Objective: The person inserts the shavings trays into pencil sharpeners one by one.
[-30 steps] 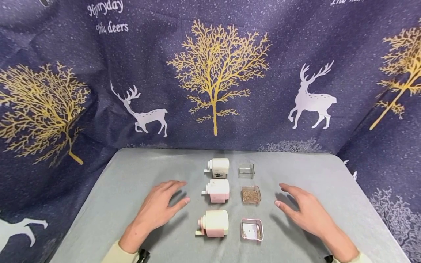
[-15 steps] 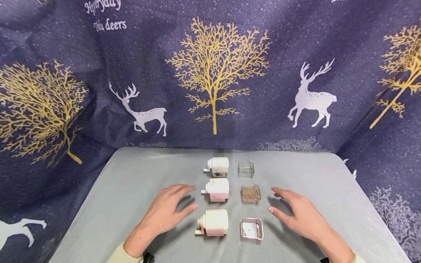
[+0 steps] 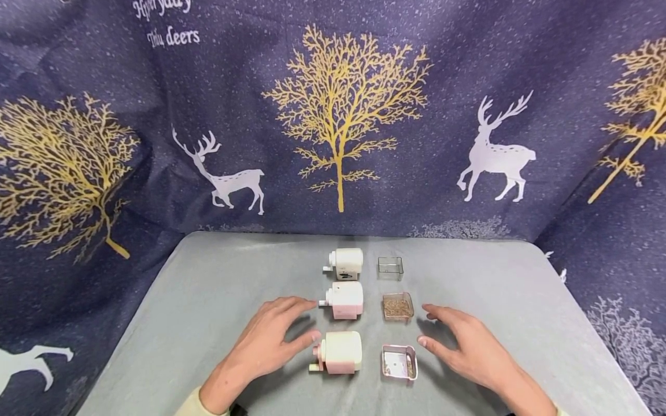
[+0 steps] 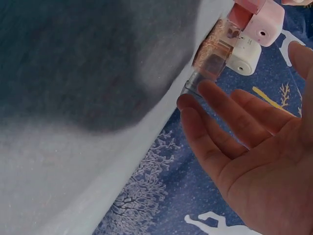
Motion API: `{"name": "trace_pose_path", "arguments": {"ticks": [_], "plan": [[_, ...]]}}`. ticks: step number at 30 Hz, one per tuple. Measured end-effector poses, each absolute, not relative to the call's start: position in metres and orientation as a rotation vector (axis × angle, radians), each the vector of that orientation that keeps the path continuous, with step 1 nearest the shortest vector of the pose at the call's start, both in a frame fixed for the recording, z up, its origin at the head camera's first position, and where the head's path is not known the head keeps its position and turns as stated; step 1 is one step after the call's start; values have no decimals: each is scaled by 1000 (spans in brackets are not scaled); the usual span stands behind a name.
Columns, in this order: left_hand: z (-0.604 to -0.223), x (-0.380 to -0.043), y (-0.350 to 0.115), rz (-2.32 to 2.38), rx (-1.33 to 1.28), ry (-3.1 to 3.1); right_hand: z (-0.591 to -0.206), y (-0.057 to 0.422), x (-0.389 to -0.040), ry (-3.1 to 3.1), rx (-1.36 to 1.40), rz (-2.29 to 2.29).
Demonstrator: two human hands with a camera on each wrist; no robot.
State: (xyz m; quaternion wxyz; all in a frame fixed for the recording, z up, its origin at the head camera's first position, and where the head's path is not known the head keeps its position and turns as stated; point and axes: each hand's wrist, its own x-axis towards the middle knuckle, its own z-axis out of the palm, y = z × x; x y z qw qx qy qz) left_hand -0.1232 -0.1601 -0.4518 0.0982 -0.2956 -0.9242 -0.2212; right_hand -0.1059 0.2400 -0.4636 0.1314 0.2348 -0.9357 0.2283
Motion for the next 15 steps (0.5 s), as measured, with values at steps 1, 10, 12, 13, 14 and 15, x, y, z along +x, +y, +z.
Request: {"name": "trace_pose_path", "arguments": {"ticks": [1, 10, 12, 13, 14, 15], "plan": [[-451, -123, -159, -656, -876, -2737, -464, 240, -106, -2711, 688, 663], [-447, -117, -152, -683, -906, -2730, -462, 236, -102, -2650, 773, 665], [-448, -116, -151, -689, -909, -2727, -463, 235, -101, -2647, 789, 670], [-448, -115, -150, -695, -916, -2717, -463, 234, -100, -2648, 795, 673], [-449, -115, -150, -699, -924, -2706, -463, 234, -100, -2650, 802, 675], [-450, -114, -149, -703, -931, -2697, -463, 233, -99, -2653, 805, 679]]}}
